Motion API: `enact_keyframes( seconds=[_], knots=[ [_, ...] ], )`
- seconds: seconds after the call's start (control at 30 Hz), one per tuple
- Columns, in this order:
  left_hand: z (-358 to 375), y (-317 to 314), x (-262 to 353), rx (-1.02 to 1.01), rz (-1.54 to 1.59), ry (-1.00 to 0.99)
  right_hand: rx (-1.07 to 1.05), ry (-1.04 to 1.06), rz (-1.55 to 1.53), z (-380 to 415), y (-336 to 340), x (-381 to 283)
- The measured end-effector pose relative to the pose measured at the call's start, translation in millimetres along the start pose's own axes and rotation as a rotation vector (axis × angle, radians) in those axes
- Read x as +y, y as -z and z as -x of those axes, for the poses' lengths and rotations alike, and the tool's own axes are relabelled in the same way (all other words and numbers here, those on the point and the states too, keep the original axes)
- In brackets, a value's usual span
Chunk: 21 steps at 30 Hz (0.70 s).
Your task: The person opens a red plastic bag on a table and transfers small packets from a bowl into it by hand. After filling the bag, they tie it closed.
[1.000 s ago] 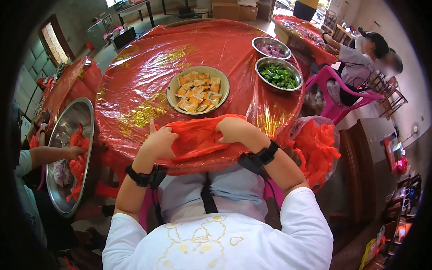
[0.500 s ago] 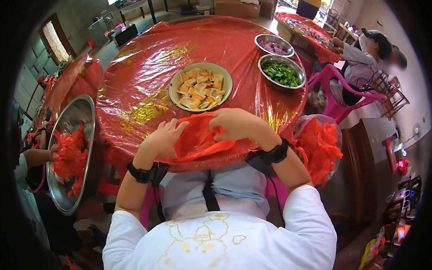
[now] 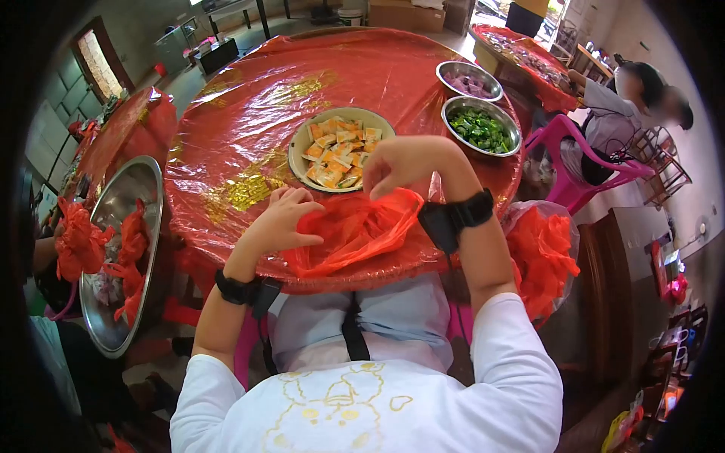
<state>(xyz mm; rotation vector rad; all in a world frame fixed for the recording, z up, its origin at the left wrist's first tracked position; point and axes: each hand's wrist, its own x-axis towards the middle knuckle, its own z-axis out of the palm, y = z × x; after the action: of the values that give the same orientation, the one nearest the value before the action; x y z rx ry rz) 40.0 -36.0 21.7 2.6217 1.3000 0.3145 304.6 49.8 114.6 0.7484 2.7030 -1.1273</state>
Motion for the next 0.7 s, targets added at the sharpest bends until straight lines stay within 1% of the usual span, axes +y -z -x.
enact_keyframes(
  seconds=[0.03, 0.07, 0.1, 0.17, 0.2, 0.23, 0.27, 0.3, 0.33, 0.37, 0.4, 0.43, 0.47, 0.53, 0.57, 0.63, 0.67, 0.7],
  knots=[
    [-1.2, -2.5, -1.4, 0.034, 0.075, 0.008, 0.001, 0.006, 0.0, -5.9, 2.9, 11.0],
    [-2.9, -5.1, -2.8, 0.07, 0.149, 0.015, -0.03, 0.094, -0.164, -15.0, 2.0, 30.0],
    [-4.1, -8.0, -3.7, 0.074, 0.14, 0.019, -0.062, 0.185, -0.325, -22.4, 2.5, 45.1],
    [-4.1, -11.6, -6.1, 0.206, 0.127, -0.011, -0.066, 0.171, -0.367, -31.1, -1.9, 60.6],
    [-4.4, -9.2, -5.7, 0.181, 0.121, -0.006, -0.067, 0.144, -0.435, -34.0, -12.3, 64.9],
    [-4.4, -8.0, -3.6, 0.228, 0.194, 0.026, 0.06, 0.059, -0.422, -35.3, -18.4, 67.4],
    [-6.4, -4.6, -1.0, 0.28, 0.264, 0.054, 0.068, 0.064, -0.447, -37.7, -20.7, 75.2],
    [-9.1, 0.7, 2.5, 0.345, 0.298, 0.069, 0.3, 0.095, -0.44, -40.5, -18.0, 84.2],
    [-12.4, 8.3, 4.9, 0.333, 0.291, 0.063, 0.532, 0.123, -0.423, -42.9, -14.0, 92.2],
    [-15.8, 16.4, 7.0, 0.341, 0.399, 0.17, 0.543, 0.125, -0.431, -46.0, -11.8, 99.1],
    [-20.2, 21.8, 7.0, 0.349, 0.508, 0.28, 0.747, 0.066, -0.452, -49.6, -10.5, 104.9],
    [-28.4, 27.4, 1.5, 0.384, 0.415, 0.257, 0.948, 0.002, -0.467, -52.2, -9.6, 111.9],
    [-38.6, 31.9, -5.1, 0.378, 0.414, 0.255, 0.953, 0.0, -0.471, -53.3, -8.8, 118.6],
    [-62.9, 41.6, -22.0, 0.374, 0.376, 0.294, 1.066, -0.193, -0.491, -56.6, -9.1, 131.0],
    [-78.3, 45.8, -33.0, 0.371, 0.372, 0.29, 1.072, -0.193, -0.494, -58.9, -12.5, 135.1],
    [-107.3, 47.5, -55.8, 0.523, 0.392, 0.324, 1.019, -0.306, -0.181, -62.0, -18.5, 137.4],
    [-116.5, 45.3, -64.1, 0.525, 0.383, 0.313, 1.033, -0.301, -0.18, -63.4, -19.5, 137.4],
    [-126.8, 40.7, -73.9, 0.442, 0.478, 0.416, 1.048, -0.295, -0.143, -64.1, -19.6, 137.2]
  ],
)
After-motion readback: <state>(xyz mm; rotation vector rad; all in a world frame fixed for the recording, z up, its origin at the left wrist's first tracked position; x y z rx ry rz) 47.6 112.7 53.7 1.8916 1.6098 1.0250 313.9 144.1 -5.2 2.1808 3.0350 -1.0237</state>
